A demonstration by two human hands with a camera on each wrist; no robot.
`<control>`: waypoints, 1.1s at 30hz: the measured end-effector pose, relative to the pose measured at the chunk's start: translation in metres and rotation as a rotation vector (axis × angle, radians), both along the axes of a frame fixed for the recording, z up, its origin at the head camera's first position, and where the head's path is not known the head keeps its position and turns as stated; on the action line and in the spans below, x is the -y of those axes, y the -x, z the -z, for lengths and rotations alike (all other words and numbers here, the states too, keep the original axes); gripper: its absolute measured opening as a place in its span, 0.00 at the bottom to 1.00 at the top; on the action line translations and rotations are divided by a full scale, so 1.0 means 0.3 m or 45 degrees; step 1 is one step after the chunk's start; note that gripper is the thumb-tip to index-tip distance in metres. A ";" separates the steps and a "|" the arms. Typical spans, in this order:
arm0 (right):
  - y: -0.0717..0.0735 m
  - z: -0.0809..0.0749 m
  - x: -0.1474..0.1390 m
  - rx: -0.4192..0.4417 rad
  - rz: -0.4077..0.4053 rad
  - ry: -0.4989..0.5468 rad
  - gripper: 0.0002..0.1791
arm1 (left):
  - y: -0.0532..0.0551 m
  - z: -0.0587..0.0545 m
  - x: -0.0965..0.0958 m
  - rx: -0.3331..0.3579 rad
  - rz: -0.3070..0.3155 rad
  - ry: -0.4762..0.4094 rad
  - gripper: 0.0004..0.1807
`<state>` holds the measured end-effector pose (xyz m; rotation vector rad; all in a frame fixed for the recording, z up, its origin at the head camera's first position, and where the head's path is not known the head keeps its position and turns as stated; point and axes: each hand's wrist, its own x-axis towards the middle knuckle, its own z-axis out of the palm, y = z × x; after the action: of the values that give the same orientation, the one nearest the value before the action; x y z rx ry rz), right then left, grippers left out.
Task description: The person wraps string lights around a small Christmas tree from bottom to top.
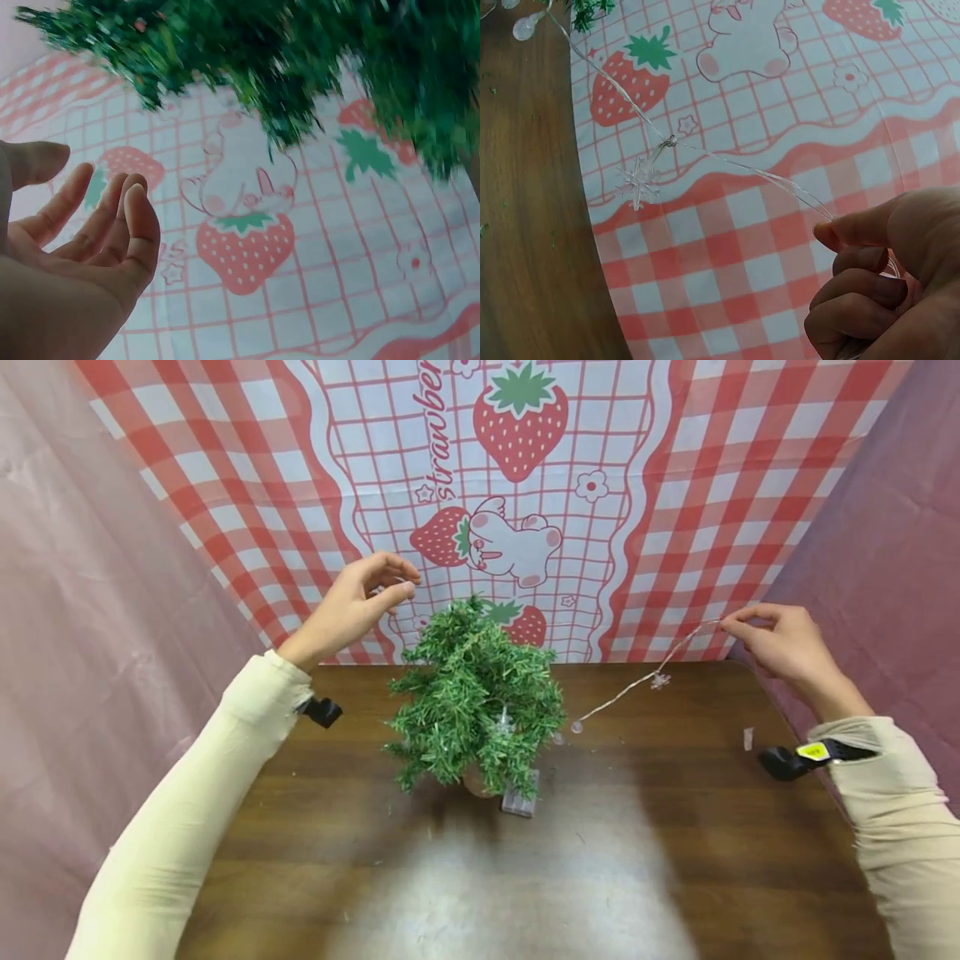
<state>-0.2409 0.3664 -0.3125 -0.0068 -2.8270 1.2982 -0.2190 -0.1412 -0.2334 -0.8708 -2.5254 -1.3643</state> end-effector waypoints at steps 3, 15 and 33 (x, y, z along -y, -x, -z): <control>0.013 -0.008 0.026 -0.035 -0.020 -0.017 0.17 | 0.029 0.000 -0.006 0.041 -0.004 0.052 0.13; 0.087 -0.082 0.164 -0.226 -0.010 -0.286 0.28 | 0.126 -0.019 -0.034 0.365 0.130 -0.019 0.19; 0.170 -0.216 0.418 -0.406 -0.084 -0.221 0.25 | 0.246 -0.009 -0.127 0.542 0.265 -0.032 0.21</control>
<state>-0.2920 0.2410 -0.2477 0.2737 -2.6696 0.9576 -0.2928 -0.1031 -0.2308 -0.9470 -2.7737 -1.8112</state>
